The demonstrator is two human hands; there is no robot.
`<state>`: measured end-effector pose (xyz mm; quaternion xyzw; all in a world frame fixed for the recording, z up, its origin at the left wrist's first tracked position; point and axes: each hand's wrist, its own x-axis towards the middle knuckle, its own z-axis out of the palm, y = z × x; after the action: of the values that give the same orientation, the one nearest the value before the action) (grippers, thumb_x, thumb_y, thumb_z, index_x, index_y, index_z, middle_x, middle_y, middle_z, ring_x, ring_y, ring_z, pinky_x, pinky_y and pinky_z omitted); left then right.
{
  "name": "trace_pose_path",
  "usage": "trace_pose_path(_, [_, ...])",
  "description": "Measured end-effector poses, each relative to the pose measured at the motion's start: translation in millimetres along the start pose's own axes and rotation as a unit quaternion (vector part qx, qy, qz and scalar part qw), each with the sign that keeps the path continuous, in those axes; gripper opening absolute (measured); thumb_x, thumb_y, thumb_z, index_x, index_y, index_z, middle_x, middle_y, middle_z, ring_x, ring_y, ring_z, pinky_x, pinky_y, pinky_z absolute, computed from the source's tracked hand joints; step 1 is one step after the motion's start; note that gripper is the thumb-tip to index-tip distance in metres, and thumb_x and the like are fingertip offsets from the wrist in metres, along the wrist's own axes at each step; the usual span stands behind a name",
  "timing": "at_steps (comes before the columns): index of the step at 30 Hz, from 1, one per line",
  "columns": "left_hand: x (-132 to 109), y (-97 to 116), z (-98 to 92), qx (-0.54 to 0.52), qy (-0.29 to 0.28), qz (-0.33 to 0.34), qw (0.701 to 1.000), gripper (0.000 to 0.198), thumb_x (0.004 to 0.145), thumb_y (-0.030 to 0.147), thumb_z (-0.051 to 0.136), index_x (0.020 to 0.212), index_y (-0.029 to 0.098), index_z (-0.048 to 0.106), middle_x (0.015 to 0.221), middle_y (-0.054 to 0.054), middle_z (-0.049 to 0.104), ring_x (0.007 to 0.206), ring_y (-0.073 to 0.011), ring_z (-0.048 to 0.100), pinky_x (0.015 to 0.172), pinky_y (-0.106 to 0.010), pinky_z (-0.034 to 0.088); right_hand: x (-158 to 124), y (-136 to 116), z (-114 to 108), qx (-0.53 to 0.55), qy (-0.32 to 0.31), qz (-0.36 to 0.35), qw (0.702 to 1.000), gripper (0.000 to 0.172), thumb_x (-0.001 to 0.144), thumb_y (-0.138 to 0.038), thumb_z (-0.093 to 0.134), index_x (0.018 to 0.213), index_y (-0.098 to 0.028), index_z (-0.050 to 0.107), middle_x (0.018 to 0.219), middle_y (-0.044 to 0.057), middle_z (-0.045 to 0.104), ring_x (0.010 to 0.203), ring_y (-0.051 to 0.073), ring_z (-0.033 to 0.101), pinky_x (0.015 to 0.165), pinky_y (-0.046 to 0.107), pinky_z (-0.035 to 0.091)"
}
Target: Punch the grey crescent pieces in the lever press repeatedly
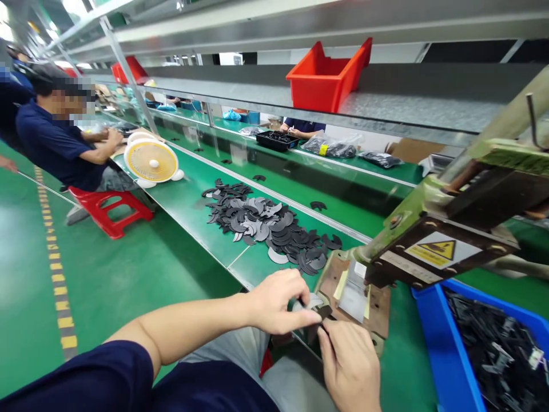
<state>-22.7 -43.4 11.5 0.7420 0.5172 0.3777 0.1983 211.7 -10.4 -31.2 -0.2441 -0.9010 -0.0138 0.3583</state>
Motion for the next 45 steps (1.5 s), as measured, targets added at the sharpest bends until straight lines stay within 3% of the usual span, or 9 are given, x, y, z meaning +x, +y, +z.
trace_pose_path(6, [4, -1, 16.3, 0.016, -0.06, -0.001, 0.998, 0.049, 0.098, 0.05, 0.06, 0.062, 0.019, 0.054, 0.067, 0.0, 0.056, 0.071, -0.0142, 0.053, 0.074, -0.03, 0.042, 4, -5, 6, -0.017, 0.018, -0.016, 1.0, 0.005, 0.097, -0.019, 0.064, 0.101, -0.018, 0.066, 0.079, 0.001, 0.062, 0.08, 0.016, 0.058, 0.086, 0.036, 0.045])
trace_pose_path(11, [4, -17, 24.9, -0.185, -0.11, -0.12, 0.969, 0.054, 0.096, 0.062, 0.059, 0.063, 0.019, 0.052, 0.064, 0.003, 0.047, 0.062, -0.0109, 0.044, 0.059, -0.027, 0.036, 4, -9, 10, 0.001, 0.047, -0.001, 0.999, 0.009, 0.096, -0.018, 0.062, 0.104, -0.021, 0.066, 0.085, 0.002, 0.069, 0.081, 0.018, 0.063, 0.097, 0.043, 0.048])
trace_pose_path(14, [-2, -15, 19.6, -0.243, -0.108, -0.105, 0.958, 0.052, 0.098, 0.059, 0.057, 0.066, 0.018, 0.054, 0.066, 0.003, 0.046, 0.064, -0.0113, 0.042, 0.061, -0.027, 0.036, 3, -18, 5, 0.006, 0.048, 0.038, 0.998, 0.011, 0.097, -0.017, 0.058, 0.103, -0.023, 0.065, 0.086, 0.002, 0.07, 0.083, 0.02, 0.064, 0.099, 0.046, 0.048])
trace_pose_path(18, [-3, -11, 10.8, -0.2, -0.074, -0.041, 0.976, 0.047, 0.102, 0.047, 0.056, 0.066, 0.018, 0.049, 0.07, 0.003, 0.046, 0.071, -0.0123, 0.044, 0.069, -0.028, 0.037, -2, -24, 5, -0.004, 0.016, 0.091, 0.996, 0.008, 0.099, -0.021, 0.058, 0.105, -0.021, 0.063, 0.094, 0.004, 0.072, 0.091, 0.019, 0.065, 0.095, 0.041, 0.049])
trace_pose_path(25, [-8, -5, 7.8, -0.134, -0.094, 0.007, 0.987, 0.045, 0.105, 0.041, 0.053, 0.067, 0.019, 0.047, 0.071, 0.002, 0.045, 0.074, -0.014, 0.045, 0.075, -0.03, 0.037, -6, -23, 3, 0.021, -0.011, 0.1, 0.995, 0.007, 0.1, -0.026, 0.058, 0.102, -0.02, 0.061, 0.09, 0.005, 0.069, 0.086, 0.018, 0.062, 0.087, 0.038, 0.048])
trace_pose_path(33, [0, -8, 9.6, -0.168, -0.139, -0.061, 0.974, 0.047, 0.105, 0.044, 0.051, 0.066, 0.02, 0.041, 0.071, 0.003, 0.042, 0.066, -0.0121, 0.042, 0.064, -0.028, 0.034, -2, -24, 5, 0.033, 0.004, 0.089, 0.996, 0.005, 0.098, -0.021, 0.058, 0.095, -0.021, 0.061, 0.08, 0.001, 0.065, 0.076, 0.015, 0.056, 0.099, 0.044, 0.046])
trace_pose_path(36, [-1, 7, 4.6, -0.108, -0.098, -0.007, 0.989, 0.044, 0.105, 0.041, 0.053, 0.068, 0.019, 0.047, 0.071, 0.002, 0.048, 0.07, -0.0141, 0.045, 0.071, -0.031, 0.038, -2, -23, 6, 0.049, 0.022, 0.107, 0.993, 0.006, 0.1, -0.021, 0.055, 0.099, -0.022, 0.061, 0.083, 0.002, 0.067, 0.079, 0.016, 0.06, 0.097, 0.043, 0.048])
trace_pose_path(41, [-12, 32, -3.6, -0.059, -0.039, 0.15, 0.986, 0.012, 0.101, 0.028, 0.061, 0.094, 0.02, 0.067, 0.086, -0.003, 0.065, 0.084, -0.0181, 0.055, 0.084, -0.037, 0.041, -8, -19, 7, 0.088, 0.059, 0.128, 0.986, 0.015, 0.101, -0.019, 0.049, 0.106, -0.022, 0.063, 0.091, 0.005, 0.071, 0.091, 0.019, 0.066, 0.091, 0.042, 0.052])
trace_pose_path(45, [-13, 14, 6.3, -0.148, 0.069, 0.012, 0.987, 0.009, 0.1, 0.029, 0.064, 0.102, 0.02, 0.066, 0.094, -0.004, 0.063, 0.087, -0.0167, 0.057, 0.08, -0.032, 0.047, -16, -19, 8, 0.106, 0.07, 0.135, 0.983, 0.018, 0.102, -0.021, 0.049, 0.11, -0.023, 0.065, 0.091, 0.005, 0.072, 0.091, 0.02, 0.067, 0.094, 0.044, 0.052])
